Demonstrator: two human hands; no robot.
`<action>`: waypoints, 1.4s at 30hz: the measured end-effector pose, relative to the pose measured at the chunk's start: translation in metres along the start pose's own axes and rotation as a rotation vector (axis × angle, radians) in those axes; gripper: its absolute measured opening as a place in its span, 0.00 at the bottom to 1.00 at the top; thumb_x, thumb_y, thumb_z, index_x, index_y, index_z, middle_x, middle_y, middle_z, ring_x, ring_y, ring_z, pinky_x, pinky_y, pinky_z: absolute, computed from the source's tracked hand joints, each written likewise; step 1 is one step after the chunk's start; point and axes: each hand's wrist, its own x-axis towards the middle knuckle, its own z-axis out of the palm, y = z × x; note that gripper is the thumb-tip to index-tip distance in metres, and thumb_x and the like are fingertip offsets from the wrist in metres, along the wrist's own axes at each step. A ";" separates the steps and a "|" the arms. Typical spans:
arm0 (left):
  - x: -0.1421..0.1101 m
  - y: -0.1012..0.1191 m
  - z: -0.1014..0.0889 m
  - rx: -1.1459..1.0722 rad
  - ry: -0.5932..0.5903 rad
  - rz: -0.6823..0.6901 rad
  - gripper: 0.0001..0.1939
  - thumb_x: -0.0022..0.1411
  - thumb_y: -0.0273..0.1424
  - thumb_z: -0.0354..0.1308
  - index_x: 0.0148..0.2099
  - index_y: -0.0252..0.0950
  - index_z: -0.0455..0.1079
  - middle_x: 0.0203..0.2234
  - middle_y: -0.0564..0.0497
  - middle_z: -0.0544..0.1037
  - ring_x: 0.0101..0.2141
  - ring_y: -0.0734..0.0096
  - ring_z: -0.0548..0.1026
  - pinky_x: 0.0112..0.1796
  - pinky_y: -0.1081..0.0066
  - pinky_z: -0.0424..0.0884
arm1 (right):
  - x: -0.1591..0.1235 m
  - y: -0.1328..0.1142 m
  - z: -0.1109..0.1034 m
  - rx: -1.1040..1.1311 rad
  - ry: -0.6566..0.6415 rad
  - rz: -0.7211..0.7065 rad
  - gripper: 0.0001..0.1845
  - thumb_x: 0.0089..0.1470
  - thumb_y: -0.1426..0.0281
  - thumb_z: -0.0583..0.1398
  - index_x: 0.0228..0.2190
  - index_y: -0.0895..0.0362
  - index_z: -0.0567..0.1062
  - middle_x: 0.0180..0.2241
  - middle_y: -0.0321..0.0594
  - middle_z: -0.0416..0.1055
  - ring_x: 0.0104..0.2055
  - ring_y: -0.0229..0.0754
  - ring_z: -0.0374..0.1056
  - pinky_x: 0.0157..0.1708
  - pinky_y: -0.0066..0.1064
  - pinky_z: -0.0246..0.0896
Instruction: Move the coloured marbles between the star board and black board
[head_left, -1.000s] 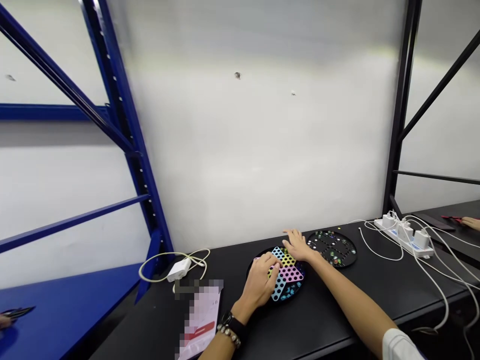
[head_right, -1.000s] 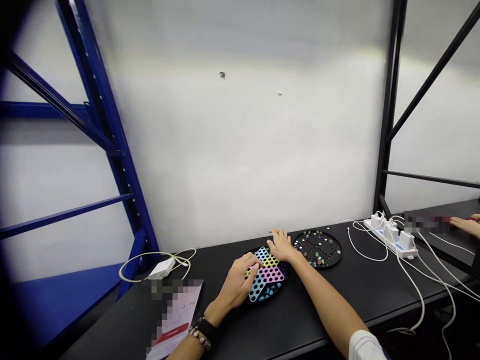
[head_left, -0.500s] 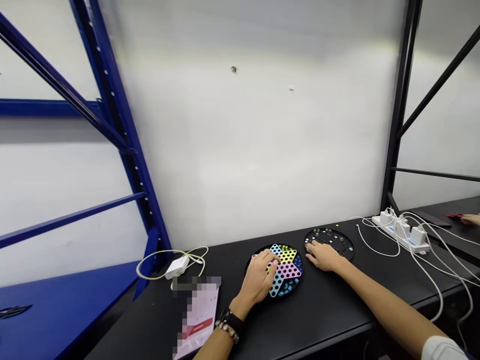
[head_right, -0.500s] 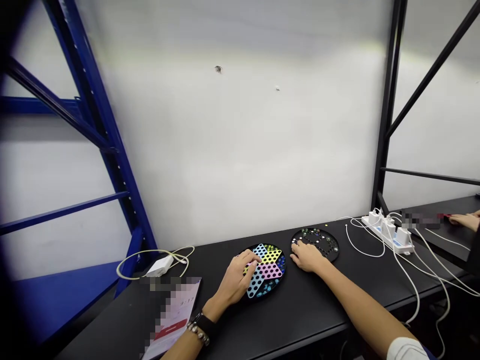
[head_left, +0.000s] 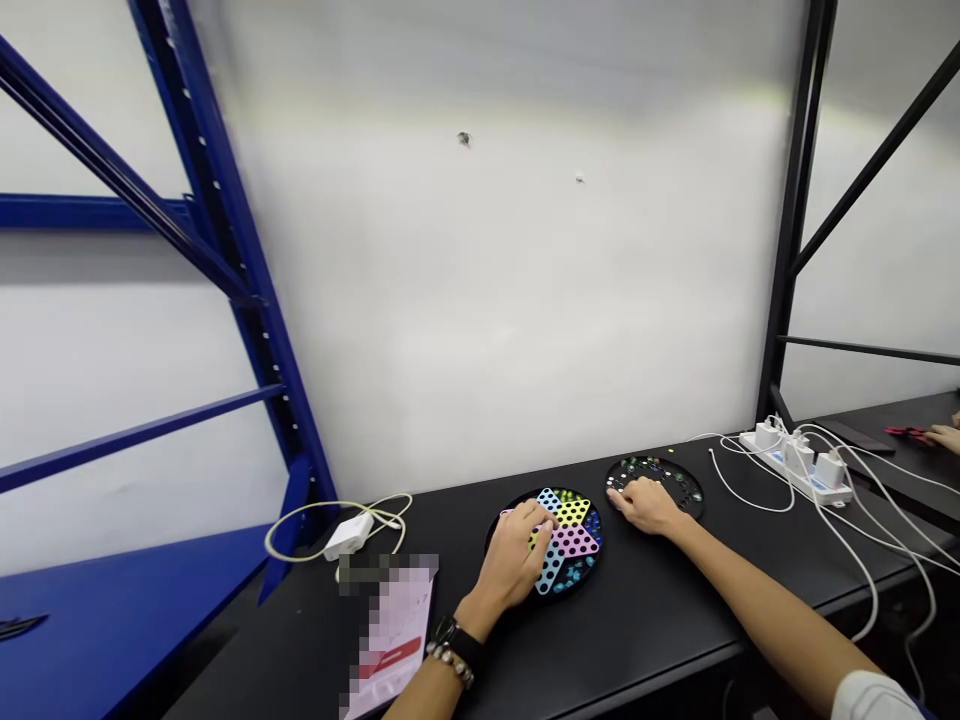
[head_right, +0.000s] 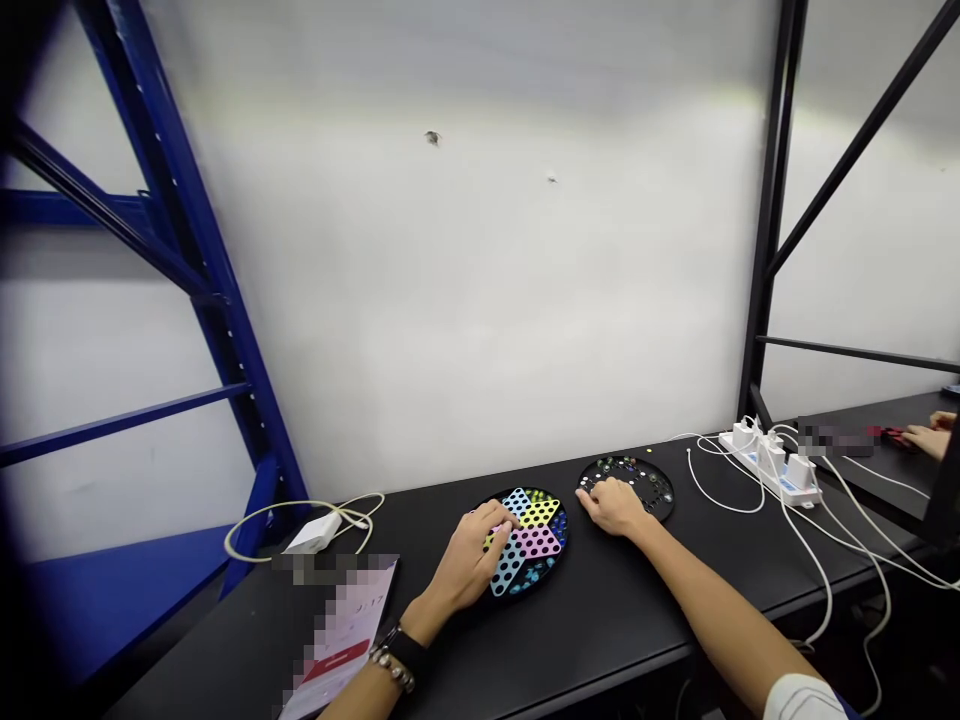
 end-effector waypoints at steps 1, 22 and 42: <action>0.000 0.000 0.000 0.003 0.003 0.003 0.17 0.69 0.35 0.42 0.37 0.41 0.71 0.37 0.49 0.76 0.40 0.64 0.73 0.43 0.63 0.66 | 0.004 0.003 0.000 0.148 0.053 0.065 0.33 0.60 0.48 0.48 0.13 0.55 0.62 0.17 0.40 0.63 0.24 0.41 0.64 0.29 0.30 0.53; 0.001 -0.005 0.005 0.005 -0.002 0.019 0.17 0.70 0.36 0.41 0.37 0.41 0.70 0.37 0.49 0.76 0.40 0.64 0.72 0.43 0.62 0.65 | 0.015 0.050 -0.038 1.462 -0.032 0.668 0.22 0.62 0.53 0.44 0.28 0.56 0.63 0.18 0.32 0.56 0.14 0.30 0.44 0.11 0.20 0.34; 0.001 -0.004 0.005 0.016 0.009 0.029 0.17 0.69 0.36 0.42 0.36 0.41 0.71 0.36 0.50 0.76 0.39 0.64 0.73 0.43 0.64 0.67 | -0.005 0.076 -0.045 0.533 -0.384 0.167 0.17 0.44 0.58 0.66 0.21 0.59 0.71 0.16 0.29 0.60 0.19 0.30 0.50 0.18 0.23 0.44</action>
